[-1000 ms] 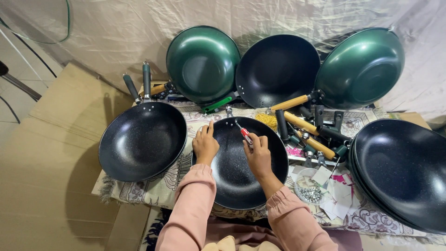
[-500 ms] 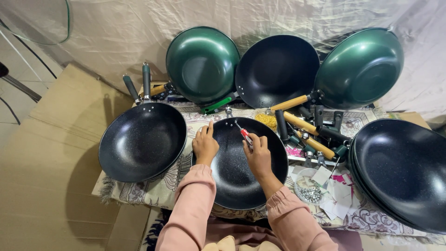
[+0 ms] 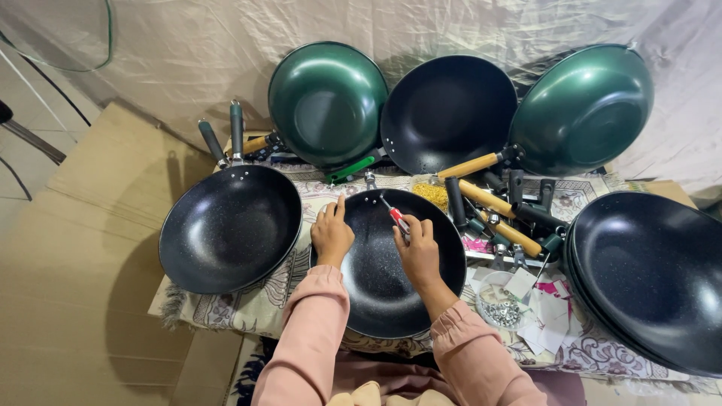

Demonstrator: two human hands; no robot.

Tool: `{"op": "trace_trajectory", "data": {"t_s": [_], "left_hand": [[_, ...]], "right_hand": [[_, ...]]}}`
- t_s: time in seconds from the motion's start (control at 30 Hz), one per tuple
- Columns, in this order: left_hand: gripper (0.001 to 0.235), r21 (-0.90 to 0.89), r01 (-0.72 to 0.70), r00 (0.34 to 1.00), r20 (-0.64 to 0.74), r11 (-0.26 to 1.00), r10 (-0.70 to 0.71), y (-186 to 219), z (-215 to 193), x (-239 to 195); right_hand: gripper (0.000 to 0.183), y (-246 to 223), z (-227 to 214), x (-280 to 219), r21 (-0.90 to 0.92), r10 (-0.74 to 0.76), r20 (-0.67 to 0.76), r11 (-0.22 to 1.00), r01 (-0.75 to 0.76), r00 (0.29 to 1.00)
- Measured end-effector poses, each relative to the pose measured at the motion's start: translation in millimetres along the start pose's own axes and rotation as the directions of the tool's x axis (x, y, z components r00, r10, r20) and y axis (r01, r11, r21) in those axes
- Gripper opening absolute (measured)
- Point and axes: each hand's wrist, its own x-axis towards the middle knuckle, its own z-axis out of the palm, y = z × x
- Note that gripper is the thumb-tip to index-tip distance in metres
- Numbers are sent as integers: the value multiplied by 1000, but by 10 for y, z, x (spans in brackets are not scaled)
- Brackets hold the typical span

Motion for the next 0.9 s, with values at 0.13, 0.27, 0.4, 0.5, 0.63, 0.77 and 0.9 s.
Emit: {"op": "trace_trajectory", "data": {"t_s": [0.13, 0.27, 0.4, 0.5, 0.63, 0.77, 0.9], "left_hand": [[73, 2, -2, 1000, -3, 1000, 3, -15, 28, 7], [73, -17, 9, 1000, 30, 1000, -9, -4, -36, -32], [73, -33, 14, 997, 74, 999, -12, 4, -66, -6], [72, -37, 18, 996, 93, 999, -15, 24, -115, -11], [73, -51, 13, 992, 126, 999, -6, 2, -119, 9], [70, -118, 45, 987, 157, 992, -26, 69, -206, -28], [55, -162, 24, 999, 42, 986, -17, 329, -296, -103]], "right_hand": [[27, 26, 18, 1, 16, 9, 5, 1000, -9, 1000], [27, 36, 21, -22, 37, 30, 23, 999, -31, 999], [25, 60, 36, -4, 104, 95, 42, 990, -99, 995], [24, 40, -30, 30, 142, 120, 64, 982, -128, 991], [26, 54, -82, 80, 182, 180, 75, 964, -191, 981], [25, 117, -187, 151, 300, 325, 139, 886, -353, 935], [22, 205, -374, 210, 522, 528, 287, 614, -593, 799]]}}
